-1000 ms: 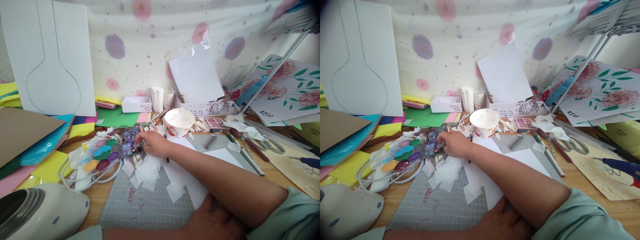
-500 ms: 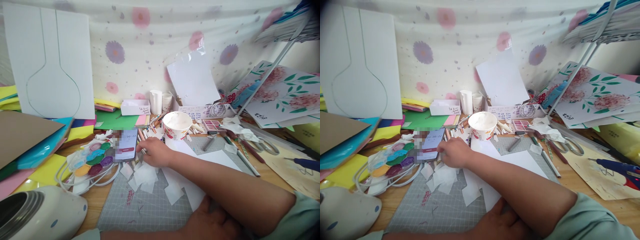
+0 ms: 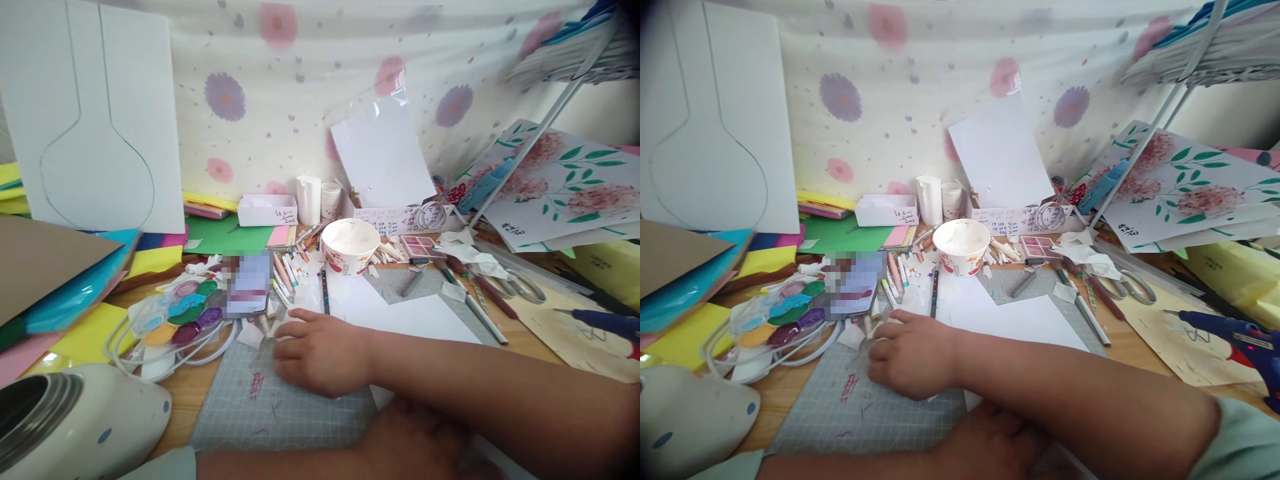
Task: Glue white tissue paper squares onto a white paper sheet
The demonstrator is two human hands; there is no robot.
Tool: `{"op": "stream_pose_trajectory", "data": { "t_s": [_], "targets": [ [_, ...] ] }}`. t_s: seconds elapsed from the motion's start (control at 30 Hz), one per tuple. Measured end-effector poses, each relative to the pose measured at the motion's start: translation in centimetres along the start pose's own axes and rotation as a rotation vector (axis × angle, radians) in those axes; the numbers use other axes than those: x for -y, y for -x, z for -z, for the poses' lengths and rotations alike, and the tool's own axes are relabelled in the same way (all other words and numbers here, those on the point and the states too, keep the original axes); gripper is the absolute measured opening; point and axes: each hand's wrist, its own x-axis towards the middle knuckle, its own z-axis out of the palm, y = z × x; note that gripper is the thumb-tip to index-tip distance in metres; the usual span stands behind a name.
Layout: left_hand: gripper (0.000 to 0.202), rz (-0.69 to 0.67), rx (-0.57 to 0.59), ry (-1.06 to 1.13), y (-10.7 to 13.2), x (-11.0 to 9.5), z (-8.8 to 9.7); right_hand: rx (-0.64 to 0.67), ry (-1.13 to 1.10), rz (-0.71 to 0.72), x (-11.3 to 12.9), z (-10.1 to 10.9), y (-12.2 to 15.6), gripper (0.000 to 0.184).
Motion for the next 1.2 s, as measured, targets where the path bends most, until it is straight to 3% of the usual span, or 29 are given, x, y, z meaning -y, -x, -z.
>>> {"op": "stream_pose_trajectory", "data": {
  "t_s": [0.1, 0.17, 0.3, 0.4, 0.47, 0.57, 0.63, 0.77, 0.87, 0.9, 0.97, 1.07, 1.2],
  "targets": [
    [0.044, -0.042, 0.052, 0.037, -1.2, 1.3, 1.5, 0.041, -0.1, -0.087, -0.7, 1.0, 2.4, 0.013],
    [0.04, -0.105, 0.056, -0.003, -0.9, 1.1, 1.6, 0.03, -0.201, -0.221, -1.5, 1.3, 3.0, 0.019],
    [0.035, -0.179, 0.04, -0.098, 0.0, 0.6, 1.7, 0.034, -0.252, -0.588, -3.5, 0.9, 2.4, 0.067],
    [0.035, -0.18, 0.056, -0.107, -0.1, 0.6, 2.3, 0.157, -0.26, -0.684, -4.6, 0.4, 1.1, 0.097],
    [0.036, -0.176, 0.047, -0.094, -0.4, 0.7, 2.5, 0.191, -0.241, -0.653, -4.7, 0.0, 0.5, 0.087],
    [0.038, -0.183, 0.019, -0.082, -0.7, 0.8, 2.3, 0.147, -0.147, -0.575, -3.9, -0.3, 0.1, 0.041],
    [0.039, -0.182, 0.0, -0.083, -0.8, 0.8, 1.9, 0.139, -0.108, -0.544, -2.8, -0.2, 0.4, 0.02],
    [0.04, -0.127, -0.037, -0.091, -0.6, 0.8, 0.6, 0.135, -0.173, -0.413, -0.1, 1.4, 2.1, 0.019],
    [0.04, -0.127, -0.018, -0.105, -0.4, 0.8, 0.4, 0.029, -0.398, -0.323, 0.7, 3.1, 3.8, 0.039],
    [0.039, -0.144, -0.008, -0.117, -0.2, 0.8, 0.5, -0.022, -0.469, -0.347, 0.4, 3.6, 4.3, 0.043],
    [0.036, -0.186, -0.006, -0.15, 0.0, 0.7, 1.1, -0.077, -0.492, -0.538, -0.7, 3.9, 5.0, 0.035],
    [0.033, -0.214, -0.016, -0.182, 0.4, 0.7, 2.0, -0.015, -0.327, -0.894, -3.2, 3.1, 5.5, 0.033],
    [0.033, -0.213, -0.017, -0.182, 0.6, 0.8, 2.6, 0.068, -0.277, -0.931, -5.0, 1.1, 5.0, 0.041]
  ]
}}
